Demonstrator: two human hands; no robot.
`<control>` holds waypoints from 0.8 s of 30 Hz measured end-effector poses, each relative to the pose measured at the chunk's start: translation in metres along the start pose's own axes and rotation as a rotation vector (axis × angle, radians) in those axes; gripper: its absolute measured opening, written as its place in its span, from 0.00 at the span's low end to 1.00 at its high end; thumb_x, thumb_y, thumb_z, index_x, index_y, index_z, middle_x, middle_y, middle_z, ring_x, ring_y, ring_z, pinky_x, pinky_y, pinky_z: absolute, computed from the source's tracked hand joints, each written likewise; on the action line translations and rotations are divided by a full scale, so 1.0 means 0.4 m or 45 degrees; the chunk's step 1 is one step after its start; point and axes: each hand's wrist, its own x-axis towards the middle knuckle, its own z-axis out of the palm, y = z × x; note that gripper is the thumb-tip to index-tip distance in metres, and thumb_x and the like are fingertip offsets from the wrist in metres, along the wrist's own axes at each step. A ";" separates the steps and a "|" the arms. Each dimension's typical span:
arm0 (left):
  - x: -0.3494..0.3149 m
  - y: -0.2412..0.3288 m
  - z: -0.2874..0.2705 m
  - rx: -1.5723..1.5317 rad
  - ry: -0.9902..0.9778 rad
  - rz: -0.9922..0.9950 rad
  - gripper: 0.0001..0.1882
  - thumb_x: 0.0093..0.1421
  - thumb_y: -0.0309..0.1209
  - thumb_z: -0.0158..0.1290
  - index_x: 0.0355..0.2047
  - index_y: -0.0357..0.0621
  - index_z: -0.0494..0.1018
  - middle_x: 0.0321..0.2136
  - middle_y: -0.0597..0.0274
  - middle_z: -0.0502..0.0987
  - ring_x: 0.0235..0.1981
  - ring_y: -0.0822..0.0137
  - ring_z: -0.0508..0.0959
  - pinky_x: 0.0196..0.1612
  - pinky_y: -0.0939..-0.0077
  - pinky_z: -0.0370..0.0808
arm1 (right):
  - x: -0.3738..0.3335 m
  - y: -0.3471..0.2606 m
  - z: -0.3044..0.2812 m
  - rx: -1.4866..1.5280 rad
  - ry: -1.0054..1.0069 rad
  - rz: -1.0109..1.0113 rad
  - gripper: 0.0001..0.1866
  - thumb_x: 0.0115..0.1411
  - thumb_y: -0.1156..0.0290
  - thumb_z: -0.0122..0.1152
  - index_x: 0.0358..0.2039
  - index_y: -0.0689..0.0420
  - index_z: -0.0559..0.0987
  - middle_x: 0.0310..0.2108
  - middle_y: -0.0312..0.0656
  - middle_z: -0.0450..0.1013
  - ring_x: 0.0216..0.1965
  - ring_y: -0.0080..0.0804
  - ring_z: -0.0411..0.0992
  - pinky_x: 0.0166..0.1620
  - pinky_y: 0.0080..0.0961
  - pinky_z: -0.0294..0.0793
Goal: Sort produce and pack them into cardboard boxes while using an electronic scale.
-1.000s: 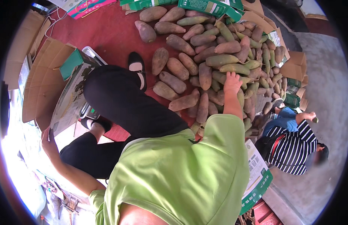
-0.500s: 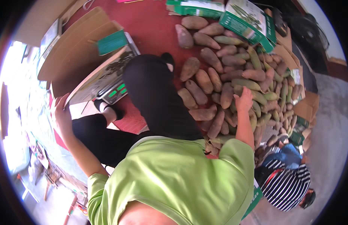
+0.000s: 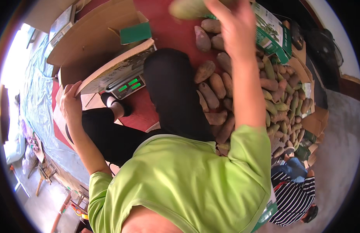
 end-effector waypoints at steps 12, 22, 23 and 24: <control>0.006 -0.031 0.023 -0.083 -0.032 0.086 0.15 0.54 0.23 0.51 0.41 0.51 0.78 0.37 0.63 0.77 0.38 0.56 0.77 0.40 0.67 0.72 | -0.028 0.068 0.544 -1.017 -0.492 -0.416 0.21 0.49 0.55 0.66 0.40 0.55 0.78 0.37 0.43 0.74 0.44 0.41 0.72 0.44 0.36 0.71; 0.002 -0.024 0.019 -0.091 -0.011 0.106 0.16 0.53 0.21 0.50 0.40 0.49 0.78 0.35 0.62 0.76 0.38 0.57 0.76 0.41 0.67 0.72 | -0.092 0.201 0.140 -0.595 -0.016 -0.076 0.12 0.53 0.71 0.62 0.39 0.57 0.79 0.32 0.42 0.76 0.33 0.30 0.74 0.36 0.24 0.74; 0.003 -0.022 0.018 -0.091 -0.013 0.111 0.16 0.53 0.21 0.50 0.40 0.49 0.78 0.35 0.62 0.76 0.38 0.57 0.76 0.41 0.67 0.72 | -0.124 0.251 0.068 -0.600 0.019 0.051 0.11 0.55 0.71 0.62 0.39 0.59 0.79 0.32 0.40 0.76 0.33 0.25 0.74 0.37 0.22 0.73; 0.007 -0.019 0.017 -0.109 -0.021 0.131 0.15 0.53 0.20 0.51 0.40 0.48 0.78 0.34 0.61 0.76 0.38 0.57 0.76 0.41 0.66 0.72 | -0.166 0.307 -0.008 -0.606 0.093 0.183 0.12 0.55 0.73 0.61 0.40 0.59 0.79 0.32 0.38 0.76 0.33 0.23 0.73 0.37 0.20 0.73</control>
